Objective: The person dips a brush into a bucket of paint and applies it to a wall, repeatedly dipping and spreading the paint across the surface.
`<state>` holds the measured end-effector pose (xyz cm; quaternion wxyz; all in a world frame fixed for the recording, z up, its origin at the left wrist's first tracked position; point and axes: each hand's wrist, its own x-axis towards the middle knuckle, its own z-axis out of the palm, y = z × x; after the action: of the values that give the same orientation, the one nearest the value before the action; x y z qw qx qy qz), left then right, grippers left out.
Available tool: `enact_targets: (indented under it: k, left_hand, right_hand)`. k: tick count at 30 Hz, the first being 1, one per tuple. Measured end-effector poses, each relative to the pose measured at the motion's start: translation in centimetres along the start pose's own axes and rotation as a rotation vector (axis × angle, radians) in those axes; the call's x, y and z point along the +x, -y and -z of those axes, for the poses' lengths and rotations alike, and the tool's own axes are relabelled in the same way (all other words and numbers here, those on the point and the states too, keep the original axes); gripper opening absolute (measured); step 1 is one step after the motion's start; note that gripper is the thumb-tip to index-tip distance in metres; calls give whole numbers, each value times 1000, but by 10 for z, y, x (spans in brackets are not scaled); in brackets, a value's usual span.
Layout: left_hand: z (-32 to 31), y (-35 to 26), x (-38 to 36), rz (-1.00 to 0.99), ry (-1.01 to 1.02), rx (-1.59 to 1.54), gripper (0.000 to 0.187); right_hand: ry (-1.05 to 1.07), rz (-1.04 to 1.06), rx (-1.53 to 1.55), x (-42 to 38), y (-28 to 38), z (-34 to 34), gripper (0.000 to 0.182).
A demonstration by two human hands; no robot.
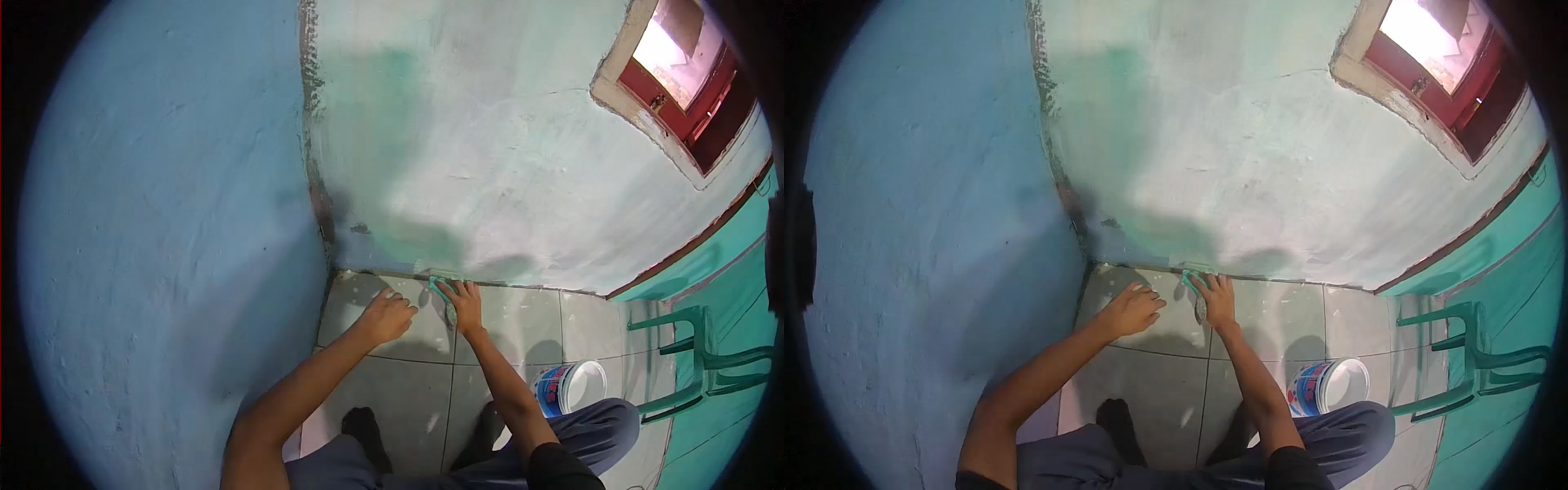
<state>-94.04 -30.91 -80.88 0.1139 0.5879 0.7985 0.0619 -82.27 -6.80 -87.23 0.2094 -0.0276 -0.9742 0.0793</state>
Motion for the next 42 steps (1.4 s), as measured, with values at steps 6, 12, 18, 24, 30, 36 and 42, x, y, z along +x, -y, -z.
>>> enact_targets:
  k: [6,12,18,24,30,36,42]
  left_hand:
    - [-2,-3,2,-36,-61,-34,29]
    - [-4,1,5,-17,-46,-16,31]
    - [-6,16,4,20,-3,-33,34]
    - [5,16,-2,81,-6,-74,35]
    - [3,22,-8,110,-28,-91,37]
    - [15,25,-8,130,-61,-66,36]
    - [10,22,-17,122,-136,-104,34]
  right_hand:
    - [-61,-44,-11,41,-3,28,71]
    - [-431,-1,-43,62,21,89,55]
    - [-656,12,-164,58,16,64,49]
    - [-383,37,-125,19,9,1,60]
    - [-109,29,0,9,17,-23,67]
    - [72,24,-36,19,36,-17,73]
    - [112,-28,-23,31,19,-30,76]
